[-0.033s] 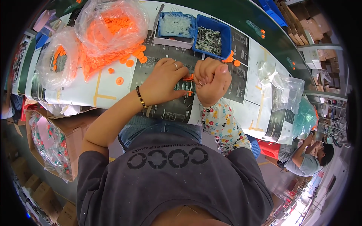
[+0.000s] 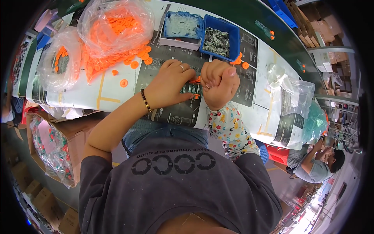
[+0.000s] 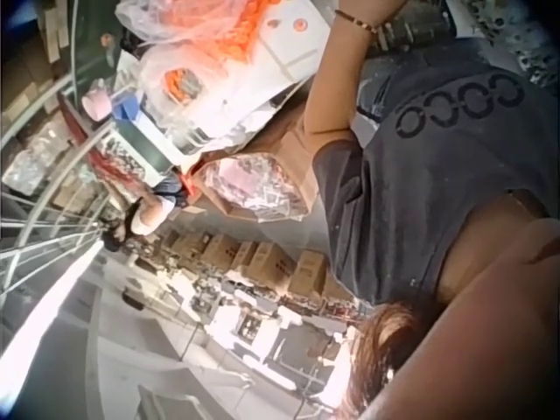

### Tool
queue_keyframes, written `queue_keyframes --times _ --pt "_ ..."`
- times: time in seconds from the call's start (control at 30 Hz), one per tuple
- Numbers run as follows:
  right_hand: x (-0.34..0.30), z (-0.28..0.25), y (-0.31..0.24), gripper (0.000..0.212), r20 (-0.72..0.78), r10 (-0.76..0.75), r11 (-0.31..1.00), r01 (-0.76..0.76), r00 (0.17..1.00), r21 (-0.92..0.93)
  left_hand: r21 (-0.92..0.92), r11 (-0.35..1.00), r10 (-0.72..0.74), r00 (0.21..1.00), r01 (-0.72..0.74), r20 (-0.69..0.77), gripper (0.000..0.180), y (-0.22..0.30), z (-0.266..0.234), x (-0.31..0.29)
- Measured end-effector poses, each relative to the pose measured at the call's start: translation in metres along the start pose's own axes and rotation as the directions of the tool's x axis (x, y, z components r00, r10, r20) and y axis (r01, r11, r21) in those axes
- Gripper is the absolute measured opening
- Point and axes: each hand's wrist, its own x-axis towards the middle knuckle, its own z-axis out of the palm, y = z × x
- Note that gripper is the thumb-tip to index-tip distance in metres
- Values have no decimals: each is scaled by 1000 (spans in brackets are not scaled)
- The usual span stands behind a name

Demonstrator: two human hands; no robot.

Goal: Assembling small orange plastic components by inserting metal pins into them at a production workbench.

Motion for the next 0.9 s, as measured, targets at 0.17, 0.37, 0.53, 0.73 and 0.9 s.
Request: queue_keyframes --times 0.17,0.37,0.53,0.73,0.9 --pt "0 0 1 50 65 25 1000 -25 998 -4 18 1000 23 1000 -22 -20 42 -2 2 -4" --pt "-6 4 9 46 142 -87 990 102 986 -100 47 997 71 995 -68 -66 44 -5 2 -3" --pt "13 -15 -5 44 -178 4 996 12 984 90 84 993 89 994 -83 -68 51 2 -13 10" --pt "32 -54 -44 42 -329 -130 988 96 935 -118 192 981 100 890 -14 -445 60 -26 -92 63" --pt "14 -72 -30 34 121 -278 672 282 953 -685 578 809 -81 994 111 -77 60 -105 -115 186"
